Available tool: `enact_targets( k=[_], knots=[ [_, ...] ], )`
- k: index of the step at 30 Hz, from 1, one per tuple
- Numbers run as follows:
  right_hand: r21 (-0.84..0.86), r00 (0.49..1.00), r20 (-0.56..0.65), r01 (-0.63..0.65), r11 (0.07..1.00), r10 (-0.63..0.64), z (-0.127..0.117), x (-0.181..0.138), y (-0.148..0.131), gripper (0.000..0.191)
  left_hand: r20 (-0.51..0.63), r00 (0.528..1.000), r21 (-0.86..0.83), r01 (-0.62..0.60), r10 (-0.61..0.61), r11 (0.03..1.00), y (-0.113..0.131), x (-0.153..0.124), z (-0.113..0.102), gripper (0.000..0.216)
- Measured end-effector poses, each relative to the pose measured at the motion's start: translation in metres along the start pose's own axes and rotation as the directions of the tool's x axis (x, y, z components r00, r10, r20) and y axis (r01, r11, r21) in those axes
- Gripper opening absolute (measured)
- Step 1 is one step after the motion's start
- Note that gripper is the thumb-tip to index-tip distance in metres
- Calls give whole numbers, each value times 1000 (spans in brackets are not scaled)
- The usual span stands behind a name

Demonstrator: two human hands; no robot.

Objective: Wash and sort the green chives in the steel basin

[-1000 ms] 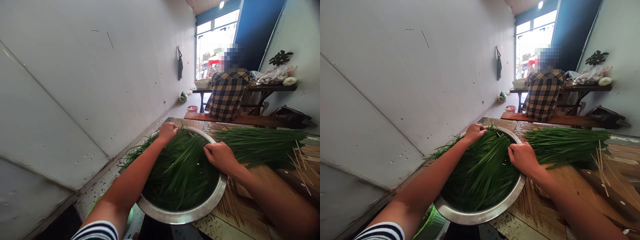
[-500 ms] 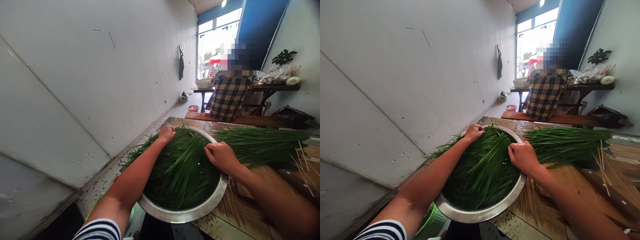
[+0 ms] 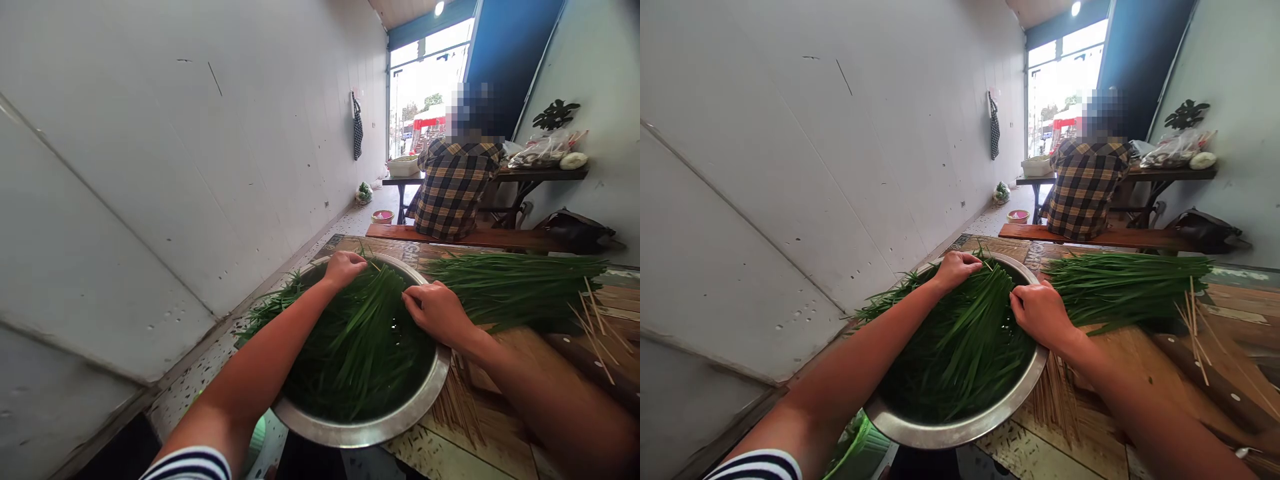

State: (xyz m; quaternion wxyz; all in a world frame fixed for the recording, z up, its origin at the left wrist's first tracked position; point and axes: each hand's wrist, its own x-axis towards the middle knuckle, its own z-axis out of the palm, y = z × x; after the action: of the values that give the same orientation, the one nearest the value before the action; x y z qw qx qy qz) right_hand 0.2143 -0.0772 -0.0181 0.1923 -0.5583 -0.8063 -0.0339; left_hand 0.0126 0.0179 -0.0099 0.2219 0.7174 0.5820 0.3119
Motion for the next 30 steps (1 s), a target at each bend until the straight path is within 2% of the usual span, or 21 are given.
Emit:
enact_targets(
  k=[12, 17, 20, 23, 26, 28, 30],
  knots=[
    [-15, 1000, 2, -13, 1000, 13, -1, -1, 1, 34, -4, 999, -1, 33, -33, 999, 9, -4, 1, 28],
    [-18, 1000, 11, -16, 1000, 16, -1, 0, 0, 34, 12, 1000, 5, 4, -4, 1000, 9, -4, 2, 27],
    [-32, 1000, 13, -9, 999, 9, 0, 0, 1, 34, 58, 998, 23, -31, 30, 999, 11, -7, 6, 28],
    [-47, 1000, 7, -11, 999, 11, 1, 0, 3, 35, 154, 981, 31, -125, 119, 992, 18, -11, 7, 26],
    [-60, 1000, 1, -16, 998, 16, 3, -1, 4, 36, 156, 976, 161, -178, 153, 971, 19, -9, 1, 23],
    [-63, 1000, 1, -13, 998, 13, 4, -1, 6, 36, 95, 986, 294, -161, 139, 942, 12, -3, -2, 22],
    [-64, 1000, 0, -5, 998, 5, 5, -2, 7, 35, 103, 984, 369, -176, 148, 913, 2, 4, -1, 20]
  ],
)
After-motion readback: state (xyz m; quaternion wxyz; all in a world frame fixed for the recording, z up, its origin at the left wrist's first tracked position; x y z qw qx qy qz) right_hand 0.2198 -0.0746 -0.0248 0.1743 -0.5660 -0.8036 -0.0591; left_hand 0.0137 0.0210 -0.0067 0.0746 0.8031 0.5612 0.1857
